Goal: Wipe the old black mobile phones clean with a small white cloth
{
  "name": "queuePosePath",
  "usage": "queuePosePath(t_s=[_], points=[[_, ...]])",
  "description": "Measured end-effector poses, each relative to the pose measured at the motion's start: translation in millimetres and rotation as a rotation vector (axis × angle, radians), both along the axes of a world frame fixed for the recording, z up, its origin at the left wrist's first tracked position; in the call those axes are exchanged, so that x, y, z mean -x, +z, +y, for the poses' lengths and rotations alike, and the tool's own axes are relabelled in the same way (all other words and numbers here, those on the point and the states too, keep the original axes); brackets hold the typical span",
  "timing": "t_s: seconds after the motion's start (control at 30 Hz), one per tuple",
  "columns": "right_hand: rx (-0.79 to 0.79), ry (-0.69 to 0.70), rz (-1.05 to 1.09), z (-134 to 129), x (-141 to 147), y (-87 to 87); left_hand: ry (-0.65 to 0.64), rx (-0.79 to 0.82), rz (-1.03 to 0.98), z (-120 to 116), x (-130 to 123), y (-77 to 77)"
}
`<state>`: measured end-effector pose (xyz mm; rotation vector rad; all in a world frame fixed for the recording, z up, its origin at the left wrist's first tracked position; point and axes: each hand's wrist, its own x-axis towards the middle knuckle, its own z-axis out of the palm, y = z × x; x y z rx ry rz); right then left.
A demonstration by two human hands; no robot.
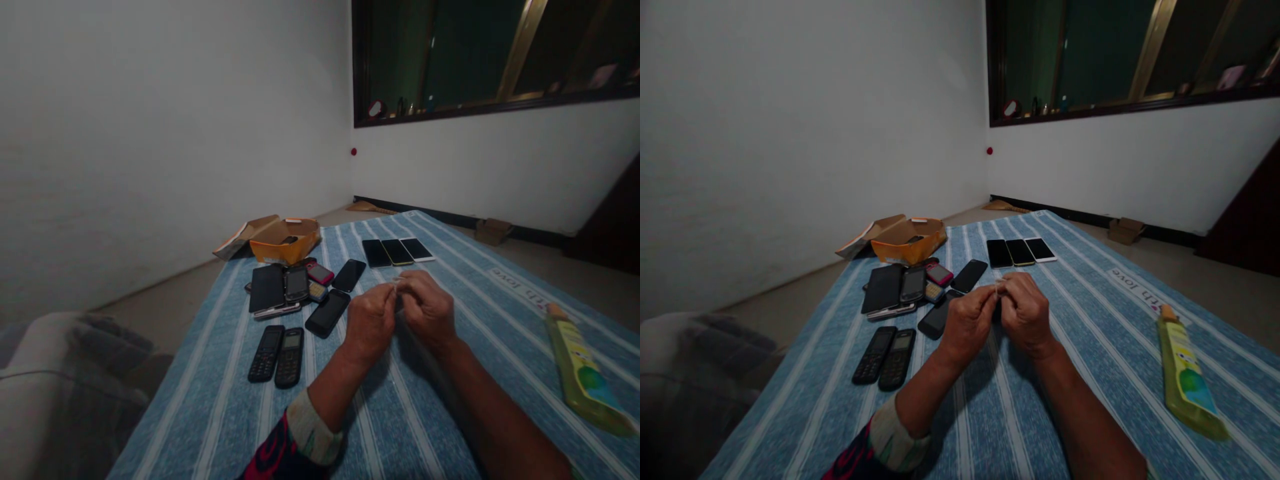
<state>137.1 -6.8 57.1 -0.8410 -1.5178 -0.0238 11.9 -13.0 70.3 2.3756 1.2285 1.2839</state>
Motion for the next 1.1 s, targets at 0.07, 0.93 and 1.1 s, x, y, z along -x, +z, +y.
queuePosePath(t_s=[0.07, 0.93, 1.1], points=[[0.121, 0.041, 0.194, 2, -2, 0.3, 0.013, 0.009, 0.020, -1, 0, 1.1], [0.130, -0.027, 0.203, 6, 6, -5.2, 0.025, 0.015, -0.074, 2, 12, -0.1], [-0.148, -0.017, -0.122, 7, 13, -3.4, 0.008, 0.033, -0.086, 4, 15, -5.2]])
